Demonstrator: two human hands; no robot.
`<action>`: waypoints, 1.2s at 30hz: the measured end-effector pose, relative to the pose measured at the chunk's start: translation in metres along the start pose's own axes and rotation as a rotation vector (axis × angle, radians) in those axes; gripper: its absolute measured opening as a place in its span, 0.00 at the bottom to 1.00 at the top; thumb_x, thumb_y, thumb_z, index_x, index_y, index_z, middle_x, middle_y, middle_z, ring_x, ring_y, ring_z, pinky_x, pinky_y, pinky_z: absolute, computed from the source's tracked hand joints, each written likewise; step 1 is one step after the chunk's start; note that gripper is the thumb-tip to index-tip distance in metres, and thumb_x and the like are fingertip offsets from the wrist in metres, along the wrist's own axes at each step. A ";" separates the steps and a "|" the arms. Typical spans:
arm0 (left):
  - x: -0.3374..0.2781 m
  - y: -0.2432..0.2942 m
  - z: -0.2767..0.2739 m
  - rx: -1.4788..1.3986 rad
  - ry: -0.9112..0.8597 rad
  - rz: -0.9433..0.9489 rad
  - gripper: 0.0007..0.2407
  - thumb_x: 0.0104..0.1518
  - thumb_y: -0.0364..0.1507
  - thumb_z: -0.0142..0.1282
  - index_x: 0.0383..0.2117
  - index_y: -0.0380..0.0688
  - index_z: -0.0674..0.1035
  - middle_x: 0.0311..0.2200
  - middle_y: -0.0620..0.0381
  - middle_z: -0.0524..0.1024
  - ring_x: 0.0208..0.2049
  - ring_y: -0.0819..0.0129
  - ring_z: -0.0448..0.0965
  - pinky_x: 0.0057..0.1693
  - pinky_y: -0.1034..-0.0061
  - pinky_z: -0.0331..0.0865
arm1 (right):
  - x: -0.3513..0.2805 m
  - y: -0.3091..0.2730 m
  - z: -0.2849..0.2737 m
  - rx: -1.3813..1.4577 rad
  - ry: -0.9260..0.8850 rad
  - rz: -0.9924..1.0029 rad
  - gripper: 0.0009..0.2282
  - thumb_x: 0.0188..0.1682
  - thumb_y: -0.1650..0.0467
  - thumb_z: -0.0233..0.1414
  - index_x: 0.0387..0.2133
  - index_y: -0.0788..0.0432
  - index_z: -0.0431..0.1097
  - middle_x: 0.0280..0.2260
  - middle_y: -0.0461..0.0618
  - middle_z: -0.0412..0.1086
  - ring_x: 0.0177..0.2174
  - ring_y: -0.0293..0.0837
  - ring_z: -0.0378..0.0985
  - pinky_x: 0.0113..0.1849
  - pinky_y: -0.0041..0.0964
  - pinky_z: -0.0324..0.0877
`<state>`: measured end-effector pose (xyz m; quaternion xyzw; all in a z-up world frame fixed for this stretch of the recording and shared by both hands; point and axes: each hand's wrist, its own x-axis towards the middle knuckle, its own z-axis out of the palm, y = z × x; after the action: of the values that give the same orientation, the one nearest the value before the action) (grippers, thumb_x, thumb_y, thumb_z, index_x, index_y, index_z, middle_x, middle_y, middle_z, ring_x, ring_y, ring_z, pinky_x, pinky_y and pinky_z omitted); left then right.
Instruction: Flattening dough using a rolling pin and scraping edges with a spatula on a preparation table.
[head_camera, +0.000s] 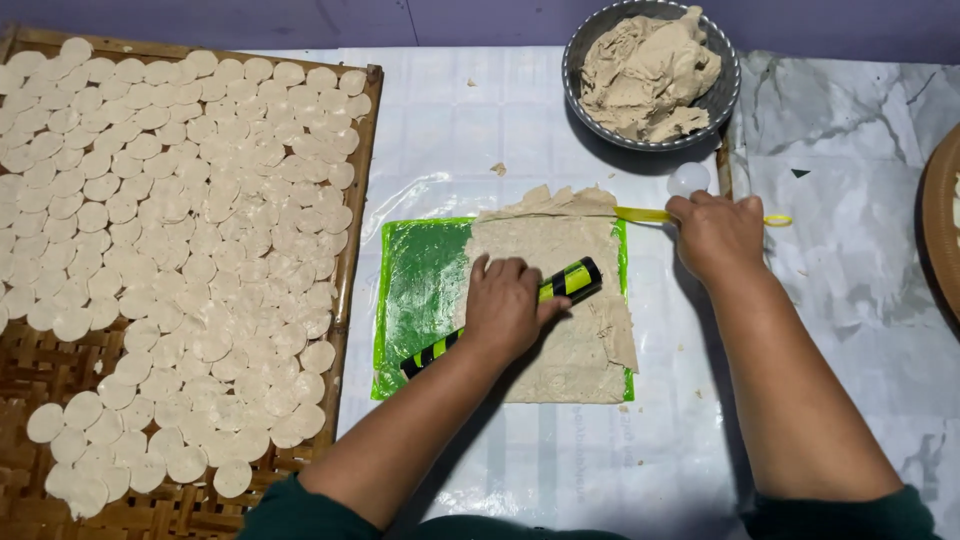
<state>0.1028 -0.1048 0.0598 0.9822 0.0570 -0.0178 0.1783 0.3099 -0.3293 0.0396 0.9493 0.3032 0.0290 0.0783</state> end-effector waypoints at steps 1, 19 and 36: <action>0.019 -0.008 0.013 -0.002 -0.001 0.001 0.21 0.60 0.47 0.59 0.41 0.40 0.78 0.42 0.45 0.78 0.52 0.53 0.74 0.70 0.49 0.52 | -0.012 0.000 0.003 -0.002 -0.002 0.001 0.08 0.54 0.71 0.49 0.36 0.43 0.77 0.34 0.44 0.74 0.41 0.46 0.79 0.47 0.53 0.60; 0.156 -0.027 0.047 -0.124 0.217 0.122 0.12 0.54 0.28 0.61 0.45 0.50 0.81 0.41 0.52 0.78 0.49 0.53 0.76 0.70 0.48 0.54 | -0.147 -0.018 0.060 0.560 0.181 0.447 0.11 0.53 0.69 0.53 0.46 0.61 0.72 0.42 0.62 0.71 0.42 0.65 0.75 0.42 0.57 0.70; -0.016 -0.125 -0.054 -1.236 0.832 -0.017 0.13 0.64 0.20 0.58 0.53 0.35 0.75 0.49 0.53 0.78 0.49 0.72 0.79 0.55 0.79 0.75 | -0.104 -0.142 -0.053 0.425 0.166 -0.402 0.28 0.37 0.78 0.53 0.56 0.52 0.68 0.56 0.51 0.66 0.59 0.52 0.64 0.58 0.72 0.42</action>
<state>0.0728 0.0284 0.0678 0.6279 0.1271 0.3896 0.6616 0.1392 -0.2686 0.0672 0.8596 0.4898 0.0263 -0.1432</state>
